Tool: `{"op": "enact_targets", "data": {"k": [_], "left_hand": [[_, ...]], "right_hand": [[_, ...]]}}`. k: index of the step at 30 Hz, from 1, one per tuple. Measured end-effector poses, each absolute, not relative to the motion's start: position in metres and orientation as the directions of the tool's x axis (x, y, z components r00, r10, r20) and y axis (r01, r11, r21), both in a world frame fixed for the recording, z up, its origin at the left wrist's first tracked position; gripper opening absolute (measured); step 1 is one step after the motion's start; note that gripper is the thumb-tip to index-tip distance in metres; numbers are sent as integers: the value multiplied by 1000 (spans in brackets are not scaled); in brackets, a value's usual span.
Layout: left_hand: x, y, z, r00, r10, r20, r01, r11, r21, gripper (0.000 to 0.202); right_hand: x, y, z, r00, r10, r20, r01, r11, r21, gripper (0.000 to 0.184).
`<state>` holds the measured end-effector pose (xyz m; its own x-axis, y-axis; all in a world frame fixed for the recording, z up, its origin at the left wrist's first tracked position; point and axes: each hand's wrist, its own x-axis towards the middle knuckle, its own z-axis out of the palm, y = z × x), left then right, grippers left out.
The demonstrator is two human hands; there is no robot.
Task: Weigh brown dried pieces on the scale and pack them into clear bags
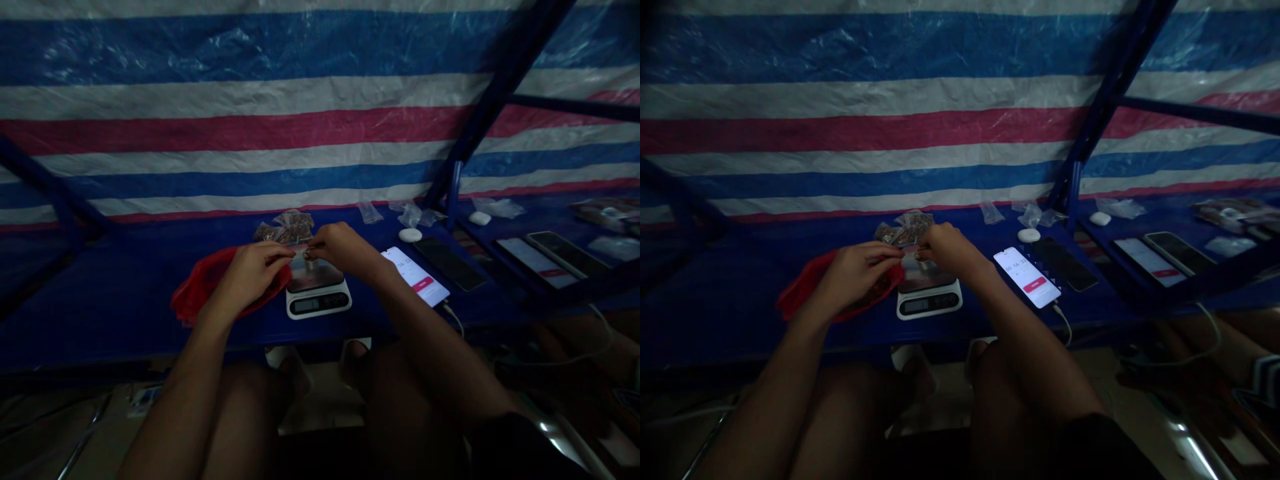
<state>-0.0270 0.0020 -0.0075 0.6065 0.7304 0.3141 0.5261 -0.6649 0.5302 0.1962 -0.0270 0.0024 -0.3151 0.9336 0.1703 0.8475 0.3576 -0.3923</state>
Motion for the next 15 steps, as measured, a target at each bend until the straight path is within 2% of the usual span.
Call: {"op": "enact_targets", "data": {"k": [4,8,12,15], "left_hand": [[-9,4,-11,601,743,296,533,-648,544,24],[2,5,-13,591,755,284,545,-633,550,24],[8,3,-10,583,769,262,574,-618,537,23],[12,1,-6,575,768,281,584,-626,517,23]], "right_hand": [[196,-26,3,-322,937,134,854,349,-387,19],[197,-29,6,-333,927,173,821,376,-429,21],[199,-31,7,-359,914,189,774,405,-487,23],[203,-30,5,-366,900,236,713,434,-550,31]]}}
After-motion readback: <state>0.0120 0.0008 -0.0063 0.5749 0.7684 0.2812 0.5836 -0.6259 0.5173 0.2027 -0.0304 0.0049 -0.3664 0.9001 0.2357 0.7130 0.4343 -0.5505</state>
